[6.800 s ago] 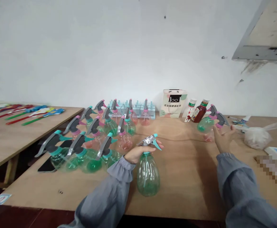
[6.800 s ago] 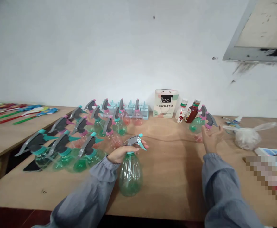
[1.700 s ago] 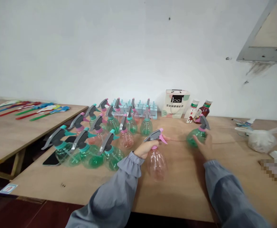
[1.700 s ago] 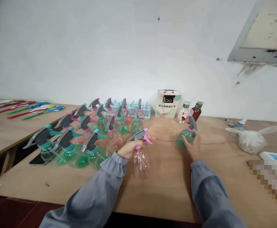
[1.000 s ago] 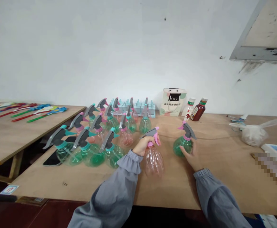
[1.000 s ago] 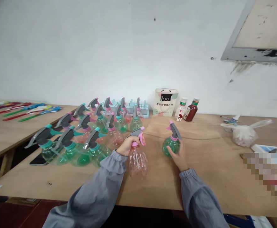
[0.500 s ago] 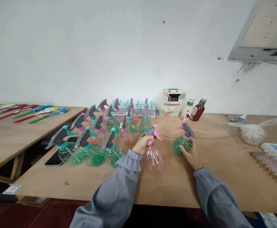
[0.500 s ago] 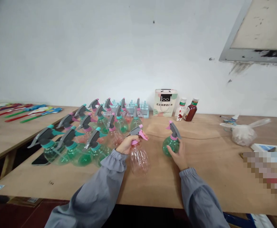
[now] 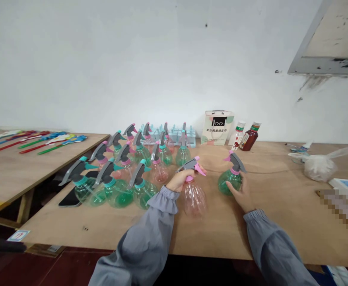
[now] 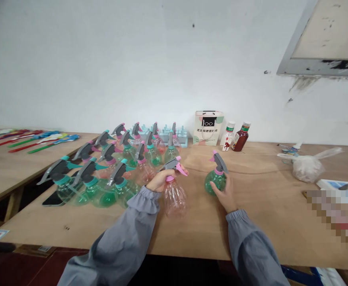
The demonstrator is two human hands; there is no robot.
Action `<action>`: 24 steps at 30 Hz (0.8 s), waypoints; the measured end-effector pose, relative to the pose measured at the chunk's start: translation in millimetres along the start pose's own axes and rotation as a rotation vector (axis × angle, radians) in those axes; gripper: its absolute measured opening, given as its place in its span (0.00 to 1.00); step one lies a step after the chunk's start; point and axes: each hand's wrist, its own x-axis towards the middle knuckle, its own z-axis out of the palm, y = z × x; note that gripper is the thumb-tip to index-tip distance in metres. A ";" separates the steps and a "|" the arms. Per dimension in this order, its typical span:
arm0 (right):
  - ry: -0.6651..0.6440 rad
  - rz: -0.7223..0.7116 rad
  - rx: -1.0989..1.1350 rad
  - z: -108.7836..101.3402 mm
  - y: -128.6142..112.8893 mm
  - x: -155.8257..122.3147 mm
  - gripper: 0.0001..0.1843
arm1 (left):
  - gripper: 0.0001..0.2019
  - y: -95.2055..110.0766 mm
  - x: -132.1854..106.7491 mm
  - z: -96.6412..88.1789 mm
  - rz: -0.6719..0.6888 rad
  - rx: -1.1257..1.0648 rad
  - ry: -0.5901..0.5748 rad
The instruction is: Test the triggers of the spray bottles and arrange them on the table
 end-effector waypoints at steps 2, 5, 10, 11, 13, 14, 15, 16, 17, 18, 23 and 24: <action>0.008 0.001 0.006 -0.4 -2.7 0.5 0.39 | 0.19 -1.5 1.0 0.4 0.073 0.030 0.013; -0.002 -0.002 0.007 -1.4 -4.5 1.1 0.40 | 0.16 -2.2 0.9 0.6 0.086 0.047 0.015; 0.004 -0.011 0.001 -1.9 -3.9 1.1 0.38 | 0.07 2.0 -5.4 3.0 0.050 0.088 0.011; 0.004 -0.014 0.003 -1.7 -3.7 1.0 0.38 | 0.08 3.5 -6.7 3.6 0.073 0.135 0.001; 0.001 -0.017 0.006 -1.4 -3.2 1.0 0.38 | 0.09 6.6 -8.3 4.0 0.146 0.260 0.000; 0.000 -0.018 0.007 -1.3 -2.9 1.0 0.38 | 0.09 7.8 -8.5 3.6 0.195 0.322 0.027; -0.003 -0.019 0.005 -1.1 -2.6 1.1 0.38 | 0.10 8.6 -8.3 2.7 0.249 0.376 0.078; -0.003 -0.020 0.002 -1.1 -2.3 1.1 0.38 | 0.10 8.8 -7.9 1.2 0.305 0.418 0.148; 0.001 -0.021 -0.002 -1.1 -2.2 1.3 0.38 | 0.10 8.4 -7.2 -0.7 0.360 0.450 0.229; 0.004 -0.022 -0.005 -1.2 -2.3 1.3 0.39 | 0.10 7.3 -6.4 -2.9 0.411 0.474 0.307; 0.012 -0.013 -0.004 -1.6 -4.2 1.4 0.38 | 0.09 -3.2 -0.5 -14.5 0.495 0.525 0.506; 0.009 -0.009 0.000 -1.4 -4.4 1.3 0.39 | 0.10 -5.5 1.3 -16.4 0.485 0.527 0.518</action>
